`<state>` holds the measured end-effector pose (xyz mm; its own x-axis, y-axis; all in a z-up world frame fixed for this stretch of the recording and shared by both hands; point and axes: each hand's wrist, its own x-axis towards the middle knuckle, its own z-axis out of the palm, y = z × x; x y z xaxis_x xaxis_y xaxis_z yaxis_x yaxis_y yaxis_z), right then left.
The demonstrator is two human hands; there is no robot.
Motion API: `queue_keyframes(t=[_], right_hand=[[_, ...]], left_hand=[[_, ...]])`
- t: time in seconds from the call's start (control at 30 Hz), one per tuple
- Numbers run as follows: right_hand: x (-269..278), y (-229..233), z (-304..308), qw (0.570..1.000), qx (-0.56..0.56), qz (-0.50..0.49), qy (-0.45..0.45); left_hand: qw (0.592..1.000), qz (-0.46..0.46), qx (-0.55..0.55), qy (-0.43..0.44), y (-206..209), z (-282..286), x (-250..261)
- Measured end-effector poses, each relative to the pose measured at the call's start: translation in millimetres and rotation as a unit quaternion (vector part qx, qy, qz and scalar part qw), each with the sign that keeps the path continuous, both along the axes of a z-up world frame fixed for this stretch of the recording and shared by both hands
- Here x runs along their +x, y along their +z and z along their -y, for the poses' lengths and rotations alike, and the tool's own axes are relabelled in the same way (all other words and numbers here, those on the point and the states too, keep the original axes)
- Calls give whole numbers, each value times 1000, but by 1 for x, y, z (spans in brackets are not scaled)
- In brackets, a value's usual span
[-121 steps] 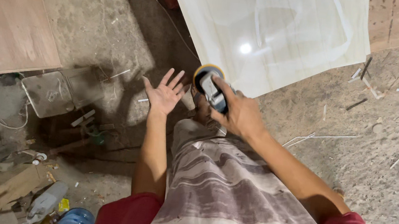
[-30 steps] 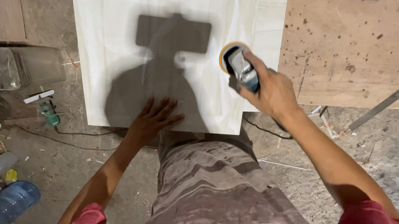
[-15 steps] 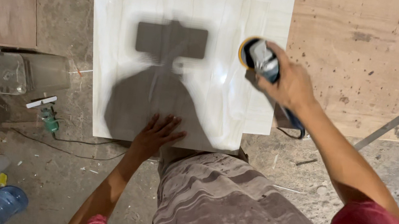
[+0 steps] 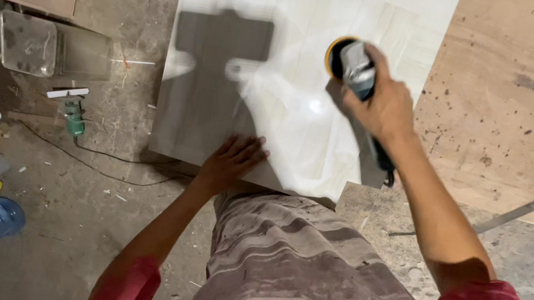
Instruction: The person removes a protective plastic film from a white rectangular board and then uses an orbital sander to smooth the surface. The person moves the sander across the board in various patterns to cover the entire area.
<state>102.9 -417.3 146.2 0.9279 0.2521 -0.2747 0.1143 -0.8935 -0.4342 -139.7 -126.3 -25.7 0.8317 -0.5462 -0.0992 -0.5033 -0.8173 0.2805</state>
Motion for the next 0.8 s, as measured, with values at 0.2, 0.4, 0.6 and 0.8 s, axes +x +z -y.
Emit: queue_keyframes(t=[0.2, 0.4, 0.6, 0.8], right_hand=[[-138, -2, -8, 984, -28, -160, 69], [-204, -33, 33, 988, -59, -125, 64], [-151, -2, -36, 992, -33, -18, -117], [-170, -28, -137, 998, 0, -56, 26]], left_hand=[[986, 2, -10, 167, 14, -43, -6], [965, -39, 44, 256, 47, -78, -5], [943, -45, -63, 324, 46, -112, -17], [690, -158, -386, 592, -11, -137, -32]])
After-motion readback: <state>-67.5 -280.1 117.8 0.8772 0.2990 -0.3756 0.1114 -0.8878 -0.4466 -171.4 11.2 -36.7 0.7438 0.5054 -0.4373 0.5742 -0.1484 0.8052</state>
